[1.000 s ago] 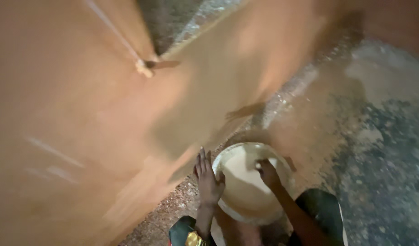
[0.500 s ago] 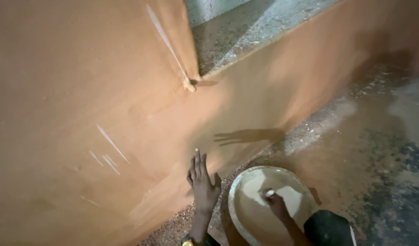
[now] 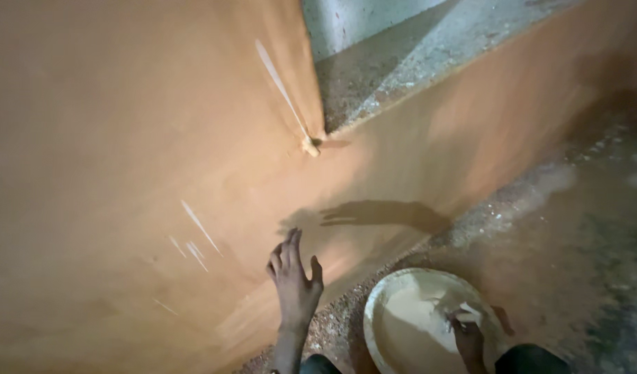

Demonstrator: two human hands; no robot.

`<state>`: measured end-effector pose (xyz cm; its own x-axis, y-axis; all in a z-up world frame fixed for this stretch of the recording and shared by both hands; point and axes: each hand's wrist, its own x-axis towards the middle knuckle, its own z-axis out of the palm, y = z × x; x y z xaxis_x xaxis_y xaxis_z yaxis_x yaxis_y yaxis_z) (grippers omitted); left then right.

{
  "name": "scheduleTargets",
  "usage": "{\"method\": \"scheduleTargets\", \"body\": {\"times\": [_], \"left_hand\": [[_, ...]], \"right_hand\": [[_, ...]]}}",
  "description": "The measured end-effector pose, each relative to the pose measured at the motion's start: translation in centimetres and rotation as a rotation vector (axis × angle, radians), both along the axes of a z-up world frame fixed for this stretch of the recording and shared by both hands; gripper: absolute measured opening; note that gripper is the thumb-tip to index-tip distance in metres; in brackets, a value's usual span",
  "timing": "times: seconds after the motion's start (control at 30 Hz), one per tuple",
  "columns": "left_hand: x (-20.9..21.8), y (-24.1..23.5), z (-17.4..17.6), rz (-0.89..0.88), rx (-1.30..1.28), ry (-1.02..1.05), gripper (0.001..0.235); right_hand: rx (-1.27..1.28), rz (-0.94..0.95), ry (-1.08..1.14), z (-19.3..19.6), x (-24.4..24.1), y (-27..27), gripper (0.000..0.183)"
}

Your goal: The person uses a paintbrush to apply white paint to a brown wall. They repeatedly dip the brush into a bucket of paint and spread it across the wall surface in horizontal strokes.

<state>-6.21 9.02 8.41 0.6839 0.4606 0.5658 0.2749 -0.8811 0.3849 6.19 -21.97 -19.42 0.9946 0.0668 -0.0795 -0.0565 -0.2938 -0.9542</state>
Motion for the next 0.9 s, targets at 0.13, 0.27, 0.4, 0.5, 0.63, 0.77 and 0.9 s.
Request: {"method": "scheduleTargets", "body": {"times": [0.13,0.27,0.4,0.5,0.63,0.77,0.9], "left_hand": [[-0.3,1.5,4.2,0.003,0.108,-0.113,0.070],[-2.1,3.5,10.1,0.036,0.246,-0.228,0.076],[-4.1,5.1,16.8,0.098,0.367,-0.285,0.081],[-4.5,6.4,21.4,0.134,0.415,-0.288,0.083],[-4.4,8.0,27.2,0.119,0.529,-0.302,0.084],[-4.4,8.8,32.7,0.130,0.675,-0.267,0.092],[-4.3,9.4,38.4,0.249,0.754,-0.206,0.096]], "right_hand": [[0.739,-0.153,0.033,-0.7,-0.5,-1.0,0.043],[0.991,-0.324,0.150,1.3,1.2,-1.6,0.039],[1.257,-0.272,0.119,4.7,4.0,-1.2,0.035],[1.404,-0.107,0.054,7.9,7.2,-0.2,0.033],[1.532,0.210,-0.099,16.8,12.3,2.8,0.026],[1.601,0.586,-0.363,30.1,15.0,7.8,0.018],[1.598,0.608,-0.406,44.3,15.4,12.2,0.029]]}}
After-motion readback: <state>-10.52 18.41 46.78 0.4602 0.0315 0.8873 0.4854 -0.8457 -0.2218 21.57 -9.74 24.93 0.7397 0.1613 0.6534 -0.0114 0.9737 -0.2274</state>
